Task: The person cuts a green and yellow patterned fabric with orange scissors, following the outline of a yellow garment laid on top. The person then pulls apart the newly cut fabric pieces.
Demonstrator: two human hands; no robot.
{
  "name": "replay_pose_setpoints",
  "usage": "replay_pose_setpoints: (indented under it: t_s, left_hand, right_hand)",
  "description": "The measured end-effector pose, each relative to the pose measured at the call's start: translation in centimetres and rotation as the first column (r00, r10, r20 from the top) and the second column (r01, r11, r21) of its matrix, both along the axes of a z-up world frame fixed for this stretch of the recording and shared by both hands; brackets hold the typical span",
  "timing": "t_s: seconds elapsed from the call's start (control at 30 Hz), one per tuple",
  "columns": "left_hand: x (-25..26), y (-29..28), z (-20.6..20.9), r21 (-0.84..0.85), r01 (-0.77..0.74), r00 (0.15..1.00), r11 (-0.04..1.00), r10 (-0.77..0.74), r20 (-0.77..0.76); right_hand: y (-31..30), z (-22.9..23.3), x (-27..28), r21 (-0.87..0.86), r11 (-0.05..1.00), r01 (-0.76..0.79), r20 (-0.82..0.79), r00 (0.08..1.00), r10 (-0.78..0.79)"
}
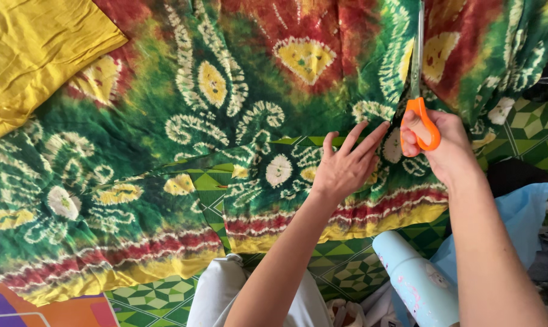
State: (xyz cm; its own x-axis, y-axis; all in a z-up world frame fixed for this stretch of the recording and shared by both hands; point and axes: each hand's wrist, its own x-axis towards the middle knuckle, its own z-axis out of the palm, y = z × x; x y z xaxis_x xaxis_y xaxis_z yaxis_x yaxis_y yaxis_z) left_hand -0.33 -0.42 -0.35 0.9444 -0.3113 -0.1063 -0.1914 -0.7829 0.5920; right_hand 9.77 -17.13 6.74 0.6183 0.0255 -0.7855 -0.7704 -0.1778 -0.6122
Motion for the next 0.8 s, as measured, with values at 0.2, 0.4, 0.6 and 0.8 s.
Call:
replay_pose_setpoints:
  t_s: [0.2, 0.4, 0.6, 0.8]
  left_hand:
    - [0.4, 0.4, 0.3, -0.039, 0.002, 0.999, 0.999, -0.001, 0.038]
    - [-0.1, 1.7, 1.4, -0.143, -0.019, 0.998, 0.99, 0.027, 0.05]
    - [-0.5, 4.6, 1.8, -0.095, -0.091, 0.996, 0.991, 0.089, -0.021]
    - [-0.9, 6.9, 1.2, -0.004, -0.12, 0.993, 0.993, 0.12, 0.003]
  right_hand:
    - [-2.0, -0.4, 0.7, 0.03, 0.999, -0.033, -0.042, 0.999, 0.034]
    - [-4.3, -0.2, 1.9, -0.044, 0.975, -0.217, -0.133, 0.969, 0.21]
    - [-5.8, -0.7, 2.8, -0.091, 0.956, -0.28, -0.23, 0.94, 0.254]
    - [-4.7, -0.9, 2.6, -0.067, 0.976, -0.205, -0.222, 0.957, 0.186]
